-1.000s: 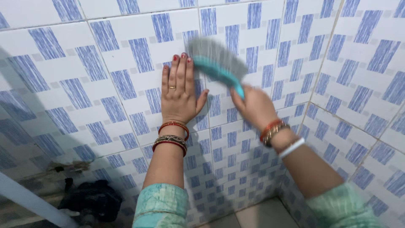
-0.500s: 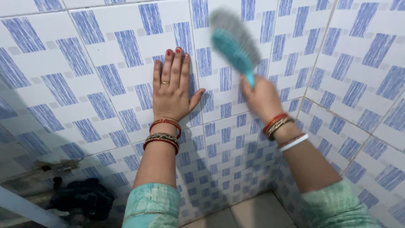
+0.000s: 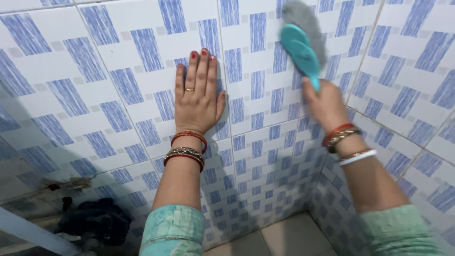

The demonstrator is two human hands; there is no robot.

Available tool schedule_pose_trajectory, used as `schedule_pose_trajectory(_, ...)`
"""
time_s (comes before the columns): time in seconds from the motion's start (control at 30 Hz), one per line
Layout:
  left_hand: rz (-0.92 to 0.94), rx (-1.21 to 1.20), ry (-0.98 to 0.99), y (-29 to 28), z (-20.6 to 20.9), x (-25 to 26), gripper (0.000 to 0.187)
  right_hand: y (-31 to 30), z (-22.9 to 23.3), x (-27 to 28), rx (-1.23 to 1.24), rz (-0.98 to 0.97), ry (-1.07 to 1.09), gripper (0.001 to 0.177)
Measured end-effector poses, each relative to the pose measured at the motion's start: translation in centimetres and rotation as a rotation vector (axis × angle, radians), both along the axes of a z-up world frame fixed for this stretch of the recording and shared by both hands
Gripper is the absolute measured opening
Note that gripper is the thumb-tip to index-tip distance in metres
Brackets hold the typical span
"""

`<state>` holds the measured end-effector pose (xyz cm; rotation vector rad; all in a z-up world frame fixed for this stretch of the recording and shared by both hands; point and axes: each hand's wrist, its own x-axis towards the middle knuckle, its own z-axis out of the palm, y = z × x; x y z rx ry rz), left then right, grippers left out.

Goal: The person cleans wall tiles in a bathroom by applying a cleaning solution from a bottle and scrubbing the surface with a handheld brush.

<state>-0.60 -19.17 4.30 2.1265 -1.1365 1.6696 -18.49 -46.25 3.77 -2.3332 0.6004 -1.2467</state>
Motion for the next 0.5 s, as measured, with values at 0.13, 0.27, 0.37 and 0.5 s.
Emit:
schedule_pose_trajectory(0.13, -0.121, -0.009, 0.060, 0.3, 0.1, -0.2, 0.070, 5.3, -3.2, 2.4, 0.097, 0.042, 0.249, 0.047)
schedule_pose_trajectory(0.27, -0.113, -0.006, 0.068, 0.4, 0.1, -0.3, 0.071, 5.3, -11.4, 2.1, -0.196, 0.089, 0.488, 0.042)
schedule_pose_trajectory(0.37, -0.102, 0.012, 0.063, 0.3, 0.1, -0.2, 0.071, 0.3, -14.3, -1.4, -0.771, -0.006, 0.330, 0.031)
schedule_pose_trajectory(0.5, -0.080, 0.009, 0.012, 0.1, 0.1, 0.0, 0.070, -3.3, -10.6, -2.6, 0.061, -0.121, 0.257, 0.049)
